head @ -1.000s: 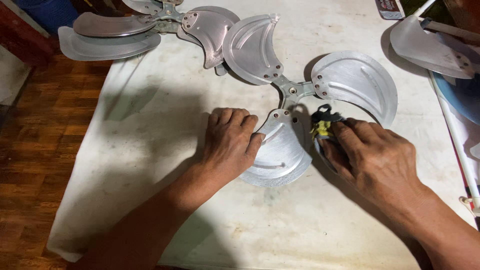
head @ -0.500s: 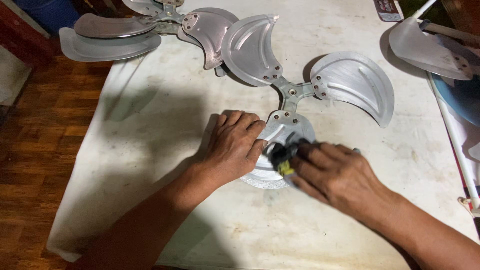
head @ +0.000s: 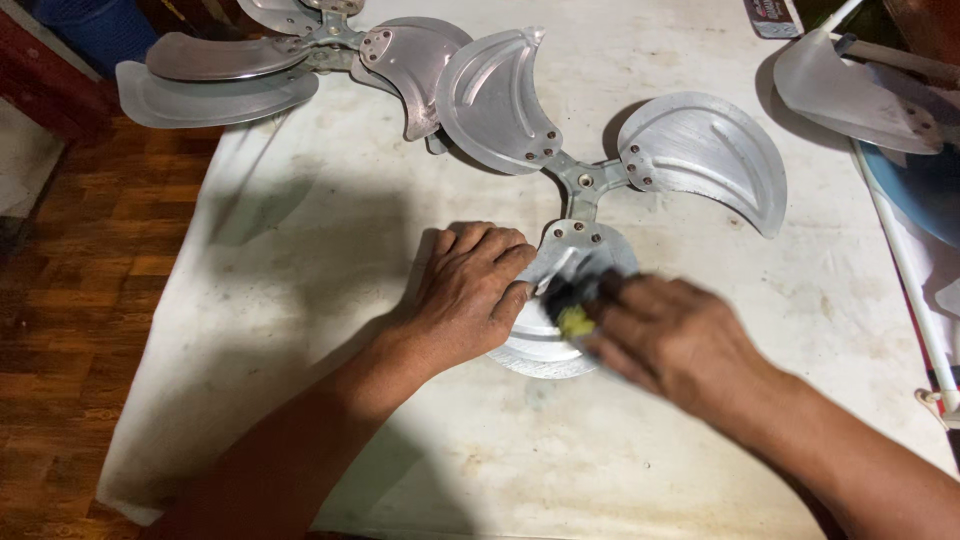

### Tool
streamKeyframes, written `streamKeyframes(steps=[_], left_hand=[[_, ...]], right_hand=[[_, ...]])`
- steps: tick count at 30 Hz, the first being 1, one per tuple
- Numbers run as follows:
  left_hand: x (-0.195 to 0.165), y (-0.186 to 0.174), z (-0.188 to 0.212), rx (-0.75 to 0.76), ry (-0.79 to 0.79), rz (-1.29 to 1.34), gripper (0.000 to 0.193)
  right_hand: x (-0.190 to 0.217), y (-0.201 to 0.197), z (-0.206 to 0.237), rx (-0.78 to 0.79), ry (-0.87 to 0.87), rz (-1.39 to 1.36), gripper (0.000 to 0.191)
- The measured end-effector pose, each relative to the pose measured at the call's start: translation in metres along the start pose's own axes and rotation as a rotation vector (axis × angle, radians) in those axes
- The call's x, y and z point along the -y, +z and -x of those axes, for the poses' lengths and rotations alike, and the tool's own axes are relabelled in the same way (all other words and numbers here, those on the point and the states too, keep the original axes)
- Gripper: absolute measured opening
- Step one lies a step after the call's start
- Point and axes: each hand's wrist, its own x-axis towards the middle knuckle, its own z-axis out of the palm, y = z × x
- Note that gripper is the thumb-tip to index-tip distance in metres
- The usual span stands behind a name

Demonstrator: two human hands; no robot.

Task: The person wipes the metal blades of a disassembled electric fan with a dark cloth, holding each blade steady on a cloth-covered surface while rubbing its surface. The person works on the fan blade assembly throughout the clip.

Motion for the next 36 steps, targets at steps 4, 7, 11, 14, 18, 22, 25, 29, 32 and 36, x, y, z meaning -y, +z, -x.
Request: streamKeyframes(steps=[4, 7, 11, 14, 18, 22, 25, 29, 32, 36], left_hand=[[-0.002, 0.001, 0.002, 0.041, -0.009, -0.018, 0.04], [-0.004, 0.003, 0.0, 0.053, -0.005, -0.046, 0.04], [-0.003, 0.001, 0.0, 0.052, 0.001, -0.077, 0.04], [-0.003, 0.001, 0.001, 0.054, 0.007, -0.096, 0.039], [-0.005, 0.003, 0.0, 0.057, 0.004, -0.102, 0.036], [-0.007, 0.005, -0.002, 0.028, 0.016, -0.076, 0.036], [-0.007, 0.005, -0.002, 0.009, 0.02, -0.077, 0.036], [-0.004, 0.0, -0.001, 0.071, 0.011, -0.081, 0.034], [-0.005, 0.001, -0.003, 0.041, 0.028, -0.122, 0.031], [-0.005, 0.001, -0.003, 0.03, 0.017, -0.105, 0.032]], right_hand=[[-0.014, -0.005, 0.0, -0.052, 0.206, 0.106, 0.026], [-0.004, -0.002, 0.002, -0.049, 0.146, 0.113, 0.025], [0.017, 0.01, 0.008, 0.028, -0.056, -0.058, 0.029], [0.006, 0.015, 0.008, 0.082, 0.002, -0.079, 0.026], [-0.019, 0.006, 0.004, -0.04, 0.197, 0.04, 0.03], [-0.014, -0.004, -0.003, -0.024, 0.201, 0.046, 0.031], [0.013, 0.003, -0.003, -0.009, 0.032, 0.029, 0.03], [0.015, 0.01, -0.002, 0.014, -0.063, -0.054, 0.028], [-0.004, 0.007, -0.004, -0.038, 0.072, 0.02, 0.025], [-0.014, 0.0, -0.009, -0.065, 0.299, 0.128, 0.025]])
